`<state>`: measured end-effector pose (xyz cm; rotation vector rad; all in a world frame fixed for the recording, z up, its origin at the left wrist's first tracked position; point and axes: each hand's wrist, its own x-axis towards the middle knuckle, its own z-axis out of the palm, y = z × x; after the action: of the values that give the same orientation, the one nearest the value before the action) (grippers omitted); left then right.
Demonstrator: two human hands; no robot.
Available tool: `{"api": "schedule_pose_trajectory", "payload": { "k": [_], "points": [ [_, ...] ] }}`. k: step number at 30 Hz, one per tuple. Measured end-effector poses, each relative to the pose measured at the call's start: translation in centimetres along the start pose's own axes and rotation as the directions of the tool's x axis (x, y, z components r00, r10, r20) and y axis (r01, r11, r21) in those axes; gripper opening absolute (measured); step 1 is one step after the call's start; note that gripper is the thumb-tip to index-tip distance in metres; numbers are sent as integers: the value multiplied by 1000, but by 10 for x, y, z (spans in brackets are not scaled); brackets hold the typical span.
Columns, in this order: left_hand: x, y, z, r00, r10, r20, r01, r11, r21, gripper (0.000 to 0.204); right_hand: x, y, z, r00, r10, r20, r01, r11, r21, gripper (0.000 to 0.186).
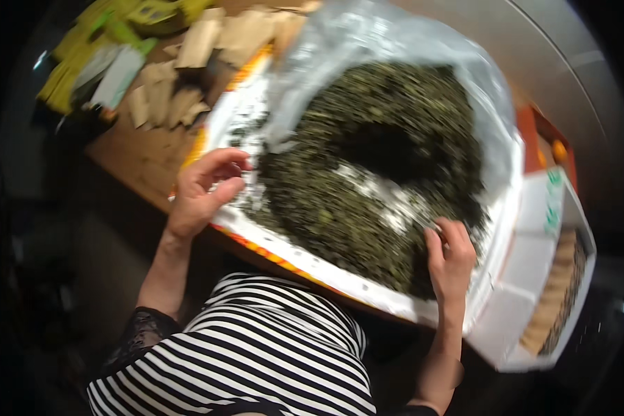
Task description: Filling paper cones with dried herbs using a small scoop and organizing them into a storage tray.
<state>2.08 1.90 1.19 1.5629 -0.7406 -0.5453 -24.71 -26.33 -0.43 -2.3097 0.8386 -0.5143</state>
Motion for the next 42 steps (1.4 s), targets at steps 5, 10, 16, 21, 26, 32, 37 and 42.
{"api": "schedule_pose_trajectory", "payload": {
  "k": [5,10,16,21,26,32,37,42],
  "points": [
    [-21,-26,-59,915,26,-403,0,998,63,24,-1,22,19,998,-60,-15,59,997,-49,8],
    [12,-70,-143,771,148,-620,223,848,480,41,-7,22,18,997,79,-17,-78,996,53,9],
    [79,-101,-213,760,402,-511,304,476,825,65,-11,24,17,982,177,-60,-166,975,150,11],
    [108,-98,-217,839,167,-518,396,467,791,64,-10,23,26,982,144,-121,-118,974,195,11],
    [109,-102,-228,867,154,-475,375,427,823,55,-8,24,30,979,138,-146,-91,953,289,12],
    [67,-47,-181,841,321,-436,163,619,768,55,-11,22,21,970,207,-129,-158,936,314,16],
    [14,-1,-87,973,166,-159,-49,826,561,59,-7,-7,20,941,313,-132,-188,804,565,15],
    [3,-2,-18,969,197,148,-246,810,532,61,-3,-44,25,991,89,-104,-9,798,603,17]
  ]
}}
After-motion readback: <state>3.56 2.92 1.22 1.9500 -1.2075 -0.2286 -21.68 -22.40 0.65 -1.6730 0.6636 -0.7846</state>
